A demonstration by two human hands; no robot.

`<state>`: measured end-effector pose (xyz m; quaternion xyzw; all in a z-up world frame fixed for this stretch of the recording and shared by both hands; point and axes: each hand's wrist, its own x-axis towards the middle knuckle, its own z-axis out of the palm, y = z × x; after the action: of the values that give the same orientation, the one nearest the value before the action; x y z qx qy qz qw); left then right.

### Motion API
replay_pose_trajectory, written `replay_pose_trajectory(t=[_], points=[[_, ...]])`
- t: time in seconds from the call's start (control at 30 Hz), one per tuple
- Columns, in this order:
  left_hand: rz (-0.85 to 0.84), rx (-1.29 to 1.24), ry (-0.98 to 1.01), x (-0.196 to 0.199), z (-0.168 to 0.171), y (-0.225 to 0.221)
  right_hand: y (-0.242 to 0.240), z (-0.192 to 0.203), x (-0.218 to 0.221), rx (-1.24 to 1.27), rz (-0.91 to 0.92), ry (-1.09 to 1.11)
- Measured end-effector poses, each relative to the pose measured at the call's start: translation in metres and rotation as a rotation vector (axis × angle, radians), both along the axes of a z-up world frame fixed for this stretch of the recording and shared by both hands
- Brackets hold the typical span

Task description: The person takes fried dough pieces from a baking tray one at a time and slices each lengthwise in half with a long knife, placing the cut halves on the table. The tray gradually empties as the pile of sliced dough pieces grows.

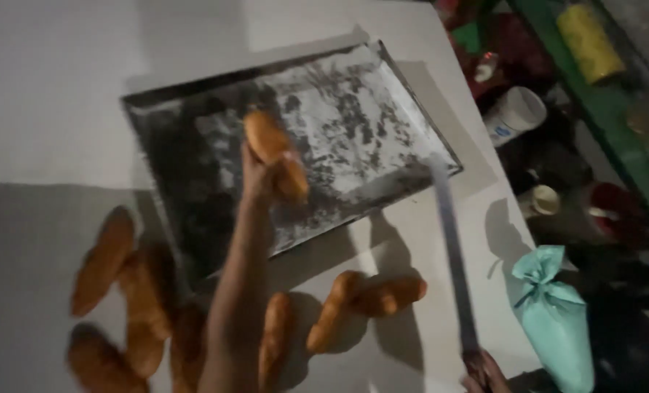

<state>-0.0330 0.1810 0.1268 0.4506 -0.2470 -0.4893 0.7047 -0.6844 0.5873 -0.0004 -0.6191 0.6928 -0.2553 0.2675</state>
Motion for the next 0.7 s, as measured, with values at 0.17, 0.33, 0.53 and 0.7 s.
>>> replay_pose_trajectory(t=[0.17,0.33,0.53,0.7], points=[[-0.293,-0.432,0.384,-0.056,0.06,0.153,-0.086,0.249,0.264,-0.023,0.053,-0.111],[-0.339,-0.088,0.799,-0.118,0.087,0.247,-0.104,0.348,0.346,-0.392,0.493,-0.079],[-0.332,-0.16,0.775,-0.13,0.112,0.273,-0.094,0.379,0.361,-0.736,0.606,0.003],[-0.196,-0.308,0.754,-0.116,0.137,0.267,-0.071,0.363,0.331,-0.515,0.593,0.238]])
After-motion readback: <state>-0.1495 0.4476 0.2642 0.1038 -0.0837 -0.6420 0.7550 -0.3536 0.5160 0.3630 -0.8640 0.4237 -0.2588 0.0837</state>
